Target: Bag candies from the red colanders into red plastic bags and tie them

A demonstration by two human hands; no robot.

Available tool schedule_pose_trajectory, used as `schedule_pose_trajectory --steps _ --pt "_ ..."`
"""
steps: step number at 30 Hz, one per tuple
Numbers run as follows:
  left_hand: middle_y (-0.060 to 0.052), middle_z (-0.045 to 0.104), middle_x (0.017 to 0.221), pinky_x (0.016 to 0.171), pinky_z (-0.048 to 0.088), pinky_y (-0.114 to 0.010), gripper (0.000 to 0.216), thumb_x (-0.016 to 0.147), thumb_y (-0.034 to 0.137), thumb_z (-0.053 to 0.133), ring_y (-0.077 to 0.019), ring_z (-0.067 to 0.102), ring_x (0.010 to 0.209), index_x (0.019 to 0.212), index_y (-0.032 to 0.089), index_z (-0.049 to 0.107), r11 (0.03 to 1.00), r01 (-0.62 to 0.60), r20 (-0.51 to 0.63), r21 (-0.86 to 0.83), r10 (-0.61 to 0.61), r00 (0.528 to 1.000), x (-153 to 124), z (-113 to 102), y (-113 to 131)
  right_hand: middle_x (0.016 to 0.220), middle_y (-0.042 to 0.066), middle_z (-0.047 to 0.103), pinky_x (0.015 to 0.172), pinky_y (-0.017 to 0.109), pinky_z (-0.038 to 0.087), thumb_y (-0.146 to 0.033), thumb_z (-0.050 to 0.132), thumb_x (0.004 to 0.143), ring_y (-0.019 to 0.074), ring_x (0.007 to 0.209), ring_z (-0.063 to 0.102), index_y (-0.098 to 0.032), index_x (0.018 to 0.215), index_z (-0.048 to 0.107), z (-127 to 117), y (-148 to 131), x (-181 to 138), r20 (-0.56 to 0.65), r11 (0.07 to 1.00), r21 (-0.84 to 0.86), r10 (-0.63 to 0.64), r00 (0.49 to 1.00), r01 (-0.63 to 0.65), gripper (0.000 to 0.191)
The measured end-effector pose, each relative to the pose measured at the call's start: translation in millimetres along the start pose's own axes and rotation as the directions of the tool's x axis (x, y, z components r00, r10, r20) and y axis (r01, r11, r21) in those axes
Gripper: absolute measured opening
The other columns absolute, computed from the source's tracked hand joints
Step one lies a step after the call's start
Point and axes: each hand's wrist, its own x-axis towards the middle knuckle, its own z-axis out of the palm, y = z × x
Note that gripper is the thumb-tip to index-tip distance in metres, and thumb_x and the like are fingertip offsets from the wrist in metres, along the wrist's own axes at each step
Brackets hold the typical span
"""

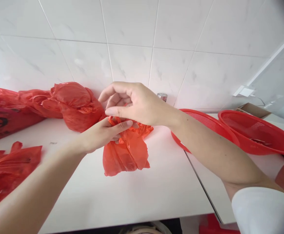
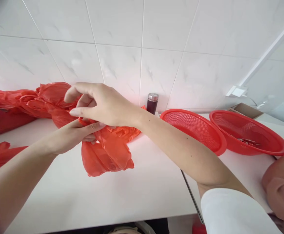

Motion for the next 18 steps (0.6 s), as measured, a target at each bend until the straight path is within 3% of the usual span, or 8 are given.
schedule_pose_trajectory --steps 3,6,11,14,16,17,18 --pt "0.006 0.036 0.059 0.054 0.042 -0.021 0.034 0.089 0.053 0.053 -0.007 0.035 0.051 0.077 0.021 0.055 0.985 0.03 -0.017 -0.169 -0.034 0.999 -1.6 -0.2 -11.0 0.1 0.001 0.063 0.082 0.032 0.05 -0.024 0.061 0.086 0.0143 0.093 0.06 -0.022 0.106 0.059 -0.9 24.8 -14.0 0.002 0.998 0.012 0.058 0.998 -0.058 0.02" --pt "0.009 0.02 0.054 0.049 0.036 -0.023 0.039 0.089 0.053 0.051 -0.0069 0.02 0.045 0.067 0.021 0.045 0.969 0.047 0.016 -0.243 -0.044 0.999 -1.0 0.6 -23.2 0.09 0.0 0.061 0.077 0.032 0.05 -0.023 0.059 0.086 0.0129 0.083 0.059 -0.022 0.104 0.058 7.0 40.9 -36.2 0.008 0.986 0.038 0.163 0.987 -0.163 0.018" --pt "0.005 0.046 0.062 0.058 0.041 -0.025 0.032 0.091 0.051 0.049 -0.0099 0.043 0.055 0.08 0.022 0.055 0.972 0.05 0.023 -0.23 -0.046 0.999 -2.4 3.6 -36.4 0.094 0.001 0.06 0.074 0.028 0.05 -0.031 0.057 0.09 0.0129 0.084 0.058 -0.023 0.101 0.056 28.1 25.6 -68.9 -0.15 0.979 0.121 0.179 0.972 -0.162 0.014" --pt "0.003 0.051 0.071 0.067 0.045 -0.026 0.035 0.091 0.052 0.048 -0.0106 0.049 0.064 0.077 0.02 0.055 0.977 0.049 -0.007 -0.209 -0.052 0.999 -7.1 2.4 -38.5 0.111 0.003 0.061 0.085 0.03 0.049 -0.033 0.054 0.091 0.0158 0.102 0.059 -0.026 0.109 0.056 11.3 35.2 -83.7 -0.15 0.975 0.006 0.222 0.964 -0.223 0.019" --pt "0.002 0.05 0.076 0.071 0.045 -0.025 0.031 0.09 0.049 0.052 -0.011 0.049 0.071 0.079 0.02 0.056 0.992 -0.004 0.03 -0.129 0.008 1.0 -10.2 0.3 -38.6 0.117 0.003 0.061 0.089 0.033 0.047 -0.033 0.051 0.092 0.0181 0.107 0.058 -0.028 0.115 0.055 -17.6 62.8 -98.5 -0.189 0.89 -0.2 0.375 0.907 -0.41 0.024" --pt "0.003 0.048 0.076 0.069 0.044 -0.023 0.027 0.087 0.047 0.058 -0.0106 0.047 0.071 0.08 0.02 0.055 0.997 -0.041 0.057 -0.067 0.045 0.997 -11.2 -0.8 -38.5 0.118 0.004 0.061 0.089 0.034 0.047 -0.034 0.051 0.091 0.0193 0.107 0.058 -0.028 0.117 0.054 -34.7 80.5 -108.8 -0.23 0.778 -0.314 0.494 0.838 -0.545 0.027" --pt "0.004 0.045 0.075 0.065 0.042 -0.021 0.026 0.084 0.044 0.064 -0.0101 0.045 0.07 0.079 0.021 0.054 0.996 -0.085 0.058 0.004 0.084 0.995 -11.7 -1.6 -38.3 0.12 0.006 0.061 0.088 0.033 0.047 -0.034 0.052 0.09 0.0201 0.106 0.059 -0.028 0.12 0.054 -51.5 98.5 -121.1 -0.256 0.589 -0.427 0.649 0.716 -0.686 0.031"
